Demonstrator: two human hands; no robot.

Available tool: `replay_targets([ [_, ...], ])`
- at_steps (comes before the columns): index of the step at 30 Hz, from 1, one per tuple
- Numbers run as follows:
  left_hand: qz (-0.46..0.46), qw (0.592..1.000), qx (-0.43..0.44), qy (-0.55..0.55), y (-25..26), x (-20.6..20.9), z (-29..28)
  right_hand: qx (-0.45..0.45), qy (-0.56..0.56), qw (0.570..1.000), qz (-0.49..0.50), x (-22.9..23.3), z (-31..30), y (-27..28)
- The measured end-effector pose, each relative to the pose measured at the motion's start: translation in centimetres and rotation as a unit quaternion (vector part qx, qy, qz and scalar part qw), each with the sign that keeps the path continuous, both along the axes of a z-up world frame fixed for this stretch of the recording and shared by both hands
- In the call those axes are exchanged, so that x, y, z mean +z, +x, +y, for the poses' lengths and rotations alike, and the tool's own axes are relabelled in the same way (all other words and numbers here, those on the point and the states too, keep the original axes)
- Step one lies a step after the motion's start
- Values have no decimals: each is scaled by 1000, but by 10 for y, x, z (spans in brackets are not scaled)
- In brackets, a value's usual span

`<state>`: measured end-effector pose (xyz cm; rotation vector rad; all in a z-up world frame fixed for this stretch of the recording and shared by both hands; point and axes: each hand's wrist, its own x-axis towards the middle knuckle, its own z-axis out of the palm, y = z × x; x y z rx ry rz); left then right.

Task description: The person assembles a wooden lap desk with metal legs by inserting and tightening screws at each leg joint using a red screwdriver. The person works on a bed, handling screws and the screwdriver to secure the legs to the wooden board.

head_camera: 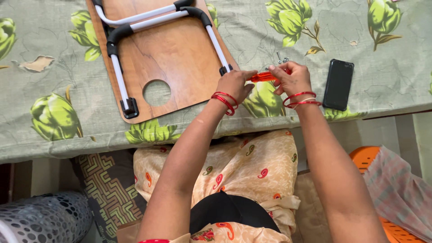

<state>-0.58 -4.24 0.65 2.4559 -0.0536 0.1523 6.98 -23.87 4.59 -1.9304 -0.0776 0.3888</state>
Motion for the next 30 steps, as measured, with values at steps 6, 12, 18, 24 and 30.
replay_targets([
  [6, -10, 1000, 2, 1, -4, -4, -15, -40, 69, 996, -32, -22, -13, -13],
  [12, -55, 996, -26, 70, -2, -23, -26, -101, 37, 984, -139, -4, -45, -14],
  [18, 7, 998, -20, 60, 0, -32, -27, -85, -8, 952, -294, 12, -58, -16],
  [24, 15, 999, 0, 48, -2, -25, -25, -42, -107, 904, -413, 9, -48, -18],
  [30, 56, 997, 9, 44, -8, -25, -16, -42, -129, 905, -402, 8, -43, -17],
])
